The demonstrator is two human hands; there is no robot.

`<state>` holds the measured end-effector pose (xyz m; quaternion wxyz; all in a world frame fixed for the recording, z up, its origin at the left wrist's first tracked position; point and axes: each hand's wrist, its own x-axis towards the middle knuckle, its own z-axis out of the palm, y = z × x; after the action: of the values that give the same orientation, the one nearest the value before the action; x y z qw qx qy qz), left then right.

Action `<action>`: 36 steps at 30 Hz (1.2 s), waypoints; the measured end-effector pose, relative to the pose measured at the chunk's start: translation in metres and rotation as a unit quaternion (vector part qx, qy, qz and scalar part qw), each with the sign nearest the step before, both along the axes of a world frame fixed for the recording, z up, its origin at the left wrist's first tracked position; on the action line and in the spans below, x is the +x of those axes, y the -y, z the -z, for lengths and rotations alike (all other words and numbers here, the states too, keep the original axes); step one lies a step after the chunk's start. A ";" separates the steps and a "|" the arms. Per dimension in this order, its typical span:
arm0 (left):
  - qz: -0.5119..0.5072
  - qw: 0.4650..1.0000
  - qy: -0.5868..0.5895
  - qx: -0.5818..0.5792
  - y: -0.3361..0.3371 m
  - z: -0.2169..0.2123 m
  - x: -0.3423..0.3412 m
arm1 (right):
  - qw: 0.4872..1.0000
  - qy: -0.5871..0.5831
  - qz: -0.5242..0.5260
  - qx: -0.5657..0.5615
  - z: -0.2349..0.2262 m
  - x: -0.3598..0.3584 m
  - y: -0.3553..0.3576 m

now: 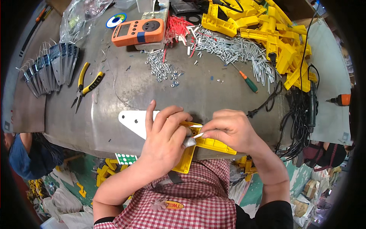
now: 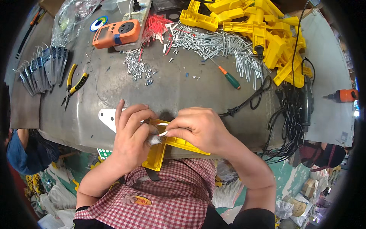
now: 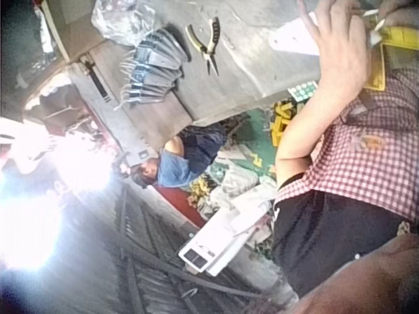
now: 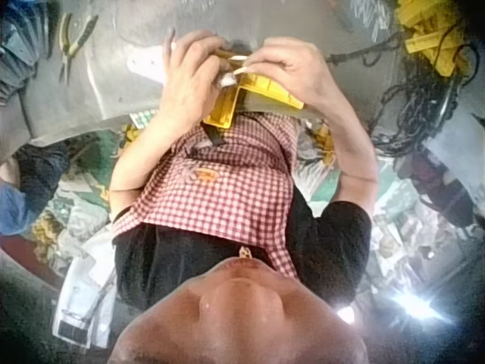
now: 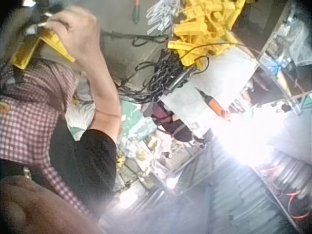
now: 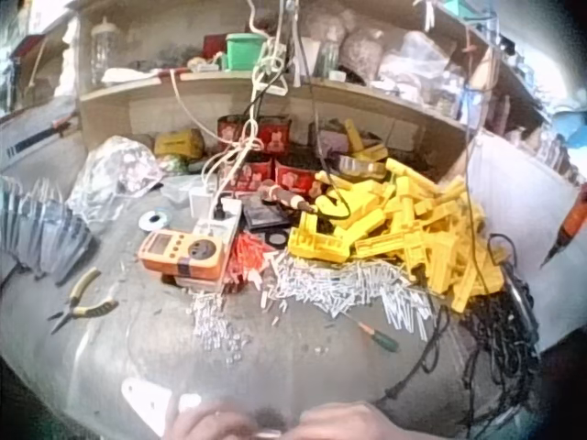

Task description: Assembling a yellow plastic electronic housing with wiring, screws, and a metal plate using an electric screwdriver and soldering iron.

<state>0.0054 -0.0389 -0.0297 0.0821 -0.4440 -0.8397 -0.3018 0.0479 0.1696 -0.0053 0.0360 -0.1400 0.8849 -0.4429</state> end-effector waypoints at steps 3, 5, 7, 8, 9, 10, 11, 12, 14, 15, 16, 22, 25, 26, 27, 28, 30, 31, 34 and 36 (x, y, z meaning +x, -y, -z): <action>-0.001 1.000 -0.010 0.003 -0.001 -0.003 0.002 | 0.999 -0.041 0.007 0.012 0.004 0.000 0.004; -0.022 0.999 -0.010 -0.029 0.000 -0.010 0.011 | 0.998 -0.064 0.020 0.019 0.003 0.001 0.003; -0.024 0.998 -0.054 -0.022 0.008 0.004 0.013 | 0.995 -0.072 -0.018 0.070 0.001 0.000 -0.001; -0.036 0.996 -0.082 -0.015 0.012 0.007 0.016 | 0.994 -0.074 -0.012 0.076 0.003 0.001 0.001; -0.048 0.993 -0.110 -0.006 0.015 0.008 0.018 | 0.989 -0.113 0.049 0.079 0.011 0.002 0.008; -0.051 0.990 -0.128 -0.013 0.015 0.011 0.020 | 0.979 -0.150 0.112 0.084 0.019 0.002 0.012; -0.043 0.991 -0.130 -0.006 0.015 0.010 0.020 | 0.977 -0.152 0.120 0.091 0.025 0.000 0.014; -0.036 0.988 -0.149 -0.038 0.016 0.007 0.018 | 0.974 -0.152 0.135 0.095 0.030 -0.001 0.016; -0.042 0.982 -0.166 -0.078 0.015 0.001 0.016 | 0.973 -0.141 0.143 0.110 0.031 -0.003 0.020; -0.038 0.982 -0.166 -0.078 0.012 0.005 0.015 | 0.973 -0.140 0.147 0.111 0.030 -0.003 0.020; -0.069 0.978 -0.196 -0.033 0.011 0.011 0.013 | 0.965 -0.168 0.157 0.123 0.030 -0.004 0.022; -0.027 0.976 -0.207 0.053 0.018 0.026 0.008 | 0.967 -0.220 0.066 0.111 0.010 -0.005 0.016; -0.011 0.974 -0.215 0.066 0.017 0.026 0.004 | 0.972 -0.220 0.026 0.084 0.016 0.000 0.010; -0.007 0.974 -0.216 0.064 0.016 0.025 0.003 | 0.968 -0.200 0.095 0.122 0.025 -0.001 0.007; -0.002 0.977 -0.207 0.049 0.014 0.022 0.002 | 0.957 -0.178 0.164 0.159 0.030 -0.002 0.005; 0.001 0.980 -0.195 0.032 0.012 0.020 0.003 | 0.957 -0.173 0.175 0.156 0.032 0.000 0.008; -0.006 0.980 -0.200 0.001 0.010 0.015 0.004 | 0.954 -0.175 0.180 0.161 0.029 0.000 0.010; -0.012 0.978 -0.206 -0.026 0.008 0.012 0.004 | 0.952 -0.178 0.185 0.169 0.028 -0.001 0.010; -0.008 0.978 -0.194 -0.072 0.008 0.005 0.006 | 0.953 -0.171 0.180 0.172 0.030 -0.005 0.013; 0.003 0.977 -0.191 -0.096 0.006 0.004 0.003 | 0.959 -0.155 0.175 0.163 0.033 -0.008 0.012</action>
<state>0.0086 -0.0448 -0.0333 0.1972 -0.5017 -0.8323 -0.1296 0.0401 0.1571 -0.0381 -0.1569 -0.0425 0.9505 -0.2647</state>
